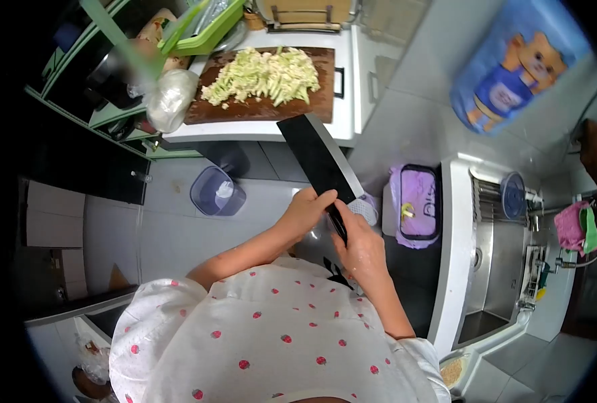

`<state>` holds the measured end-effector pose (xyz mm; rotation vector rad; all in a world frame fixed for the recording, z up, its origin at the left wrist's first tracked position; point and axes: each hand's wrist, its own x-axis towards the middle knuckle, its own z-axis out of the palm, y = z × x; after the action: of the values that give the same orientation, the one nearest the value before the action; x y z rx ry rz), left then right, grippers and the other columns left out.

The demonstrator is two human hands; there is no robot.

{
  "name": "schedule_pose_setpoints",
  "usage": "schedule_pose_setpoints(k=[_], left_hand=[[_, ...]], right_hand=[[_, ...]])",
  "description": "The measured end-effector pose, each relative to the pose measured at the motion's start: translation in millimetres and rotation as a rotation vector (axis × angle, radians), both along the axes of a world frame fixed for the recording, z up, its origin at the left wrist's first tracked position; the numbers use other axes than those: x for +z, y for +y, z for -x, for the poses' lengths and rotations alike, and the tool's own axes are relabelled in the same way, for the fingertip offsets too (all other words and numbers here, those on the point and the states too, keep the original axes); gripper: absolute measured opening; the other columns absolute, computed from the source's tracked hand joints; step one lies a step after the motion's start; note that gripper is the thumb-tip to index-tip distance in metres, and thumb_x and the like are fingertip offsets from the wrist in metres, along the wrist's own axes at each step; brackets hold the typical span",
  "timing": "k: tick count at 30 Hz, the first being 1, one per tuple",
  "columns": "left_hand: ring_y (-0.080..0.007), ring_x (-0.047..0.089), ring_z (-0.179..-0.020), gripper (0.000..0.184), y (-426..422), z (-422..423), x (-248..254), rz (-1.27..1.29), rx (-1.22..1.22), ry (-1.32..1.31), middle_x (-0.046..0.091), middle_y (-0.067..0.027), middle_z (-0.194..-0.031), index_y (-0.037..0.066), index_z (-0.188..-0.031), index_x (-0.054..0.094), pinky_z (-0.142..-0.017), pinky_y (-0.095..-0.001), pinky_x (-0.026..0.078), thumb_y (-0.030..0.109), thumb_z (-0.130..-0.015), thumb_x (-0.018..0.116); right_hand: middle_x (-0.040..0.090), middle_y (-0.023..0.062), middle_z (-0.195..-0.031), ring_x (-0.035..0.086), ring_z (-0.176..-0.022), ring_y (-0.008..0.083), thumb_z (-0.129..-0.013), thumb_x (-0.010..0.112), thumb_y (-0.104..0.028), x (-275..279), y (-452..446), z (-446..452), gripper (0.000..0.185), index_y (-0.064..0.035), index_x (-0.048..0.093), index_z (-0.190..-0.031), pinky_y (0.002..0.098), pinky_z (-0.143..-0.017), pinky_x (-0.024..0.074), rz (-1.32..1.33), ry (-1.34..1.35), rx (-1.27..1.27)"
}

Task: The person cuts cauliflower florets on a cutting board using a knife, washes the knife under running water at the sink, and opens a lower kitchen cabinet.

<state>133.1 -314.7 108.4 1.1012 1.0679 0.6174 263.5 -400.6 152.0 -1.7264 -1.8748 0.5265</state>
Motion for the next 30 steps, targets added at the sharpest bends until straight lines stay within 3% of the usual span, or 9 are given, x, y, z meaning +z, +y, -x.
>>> schedule_pose_setpoints(k=[6,8,10,12,17,24,25,28,30], left_hand=[[-0.0138,0.055,-0.07,0.037,66,39,-22,-0.255,0.049,0.19,0.062,-0.0084,-0.074,-0.005,-0.082,0.06,-0.065,-0.0333,0.043,0.03,-0.09,0.052],[-0.0332,0.058,-0.058,0.047,81,38,-27,-0.337,0.195,0.109,0.055,-0.0229,-0.06,-0.008,-0.071,0.058,-0.056,-0.0408,0.043,0.036,-0.085,0.056],[-0.0155,0.056,-0.069,0.043,95,52,5,-0.377,0.017,0.106,0.06,-0.0104,-0.071,-0.004,-0.087,0.06,-0.064,-0.0327,0.044,0.038,-0.092,0.052],[-0.0155,0.057,-0.071,0.042,113,61,6,-0.427,0.02,0.128,0.062,-0.0099,-0.074,-0.003,-0.089,0.062,-0.066,-0.0309,0.045,0.038,-0.093,0.052],[-0.0281,0.053,-0.106,0.026,177,128,-40,-0.763,0.666,0.38,0.059,-0.0138,-0.108,0.003,-0.104,0.062,-0.093,-0.0373,0.041,0.023,-0.088,0.057],[-0.0367,0.033,-0.13,0.055,270,217,-84,-0.812,0.788,0.663,0.036,-0.0233,-0.138,0.001,-0.132,0.044,-0.107,-0.0437,0.026,0.034,-0.09,0.057],[-0.0374,0.03,-0.132,0.057,284,221,-85,-0.783,0.764,0.665,0.033,-0.0241,-0.14,0.002,-0.134,0.042,-0.108,-0.044,0.025,0.037,-0.091,0.054],[-0.0371,0.03,-0.132,0.058,321,223,-88,-0.728,0.739,0.586,0.034,-0.0243,-0.14,0.004,-0.135,0.042,-0.108,-0.0436,0.024,0.041,-0.092,0.052],[-0.0365,0.031,-0.131,0.057,339,220,-93,-0.723,0.684,0.576,0.036,-0.023,-0.14,0.004,-0.134,0.044,-0.108,-0.0436,0.025,0.041,-0.091,0.053]], right_hand=[[0.059,0.025,-0.107,0.058,-0.096,0.0427,-0.072,0.059,0.005,-6,66,55,0.067,-0.0113,0.041,-0.134,0.0449,-0.081,0.0487,0.015,0.003,-0.046],[0.061,0.0244,-0.105,0.06,-0.094,0.0425,-0.073,0.059,0.005,-17,88,60,0.066,-0.0106,0.041,-0.135,0.0436,-0.078,0.0498,-0.036,0.051,-0.082],[0.061,0.0268,-0.102,0.062,-0.087,0.0418,-0.074,0.059,0.001,-20,107,57,0.064,-0.0065,0.04,-0.134,0.045,-0.072,0.0495,0.022,0.112,-0.086],[0.062,0.0261,-0.102,0.064,-0.089,0.0376,-0.076,0.057,-0.002,-25,125,51,0.061,-0.006,0.041,-0.135,0.0387,-0.077,0.0495,0.041,0.25,-0.081],[0.062,0.0215,-0.103,0.062,-0.089,0.026,-0.078,0.056,-0.004,-16,174,40,0.057,-0.0034,0.043,-0.134,0.0316,-0.082,0.0464,0.202,0.359,-0.264],[0.058,0.0248,-0.115,0.058,-0.106,0.03,-0.078,0.055,-0.009,-62,247,16,0.057,0.0012,0.043,-0.133,0.0335,-0.093,0.042,0.199,0.455,-0.354],[0.053,0.0123,-0.087,0.051,-0.075,0.0192,-0.079,0.054,-0.005,-72,257,16,0.057,-0.0013,0.042,-0.135,0.0293,-0.067,0.0385,0.164,0.412,-0.354],[0.048,-0.0001,-0.058,0.044,-0.045,0.0085,-0.08,0.054,-0.002,-82,276,30,0.057,-0.0035,0.042,-0.136,0.0254,-0.041,0.0354,0.137,0.4,-0.41],[0.049,0.0008,-0.059,0.044,-0.045,0.009,-0.08,0.055,-0.004,-79,287,45,0.057,-0.0031,0.042,-0.136,0.0255,-0.042,0.0362,0.183,0.353,-0.454]])
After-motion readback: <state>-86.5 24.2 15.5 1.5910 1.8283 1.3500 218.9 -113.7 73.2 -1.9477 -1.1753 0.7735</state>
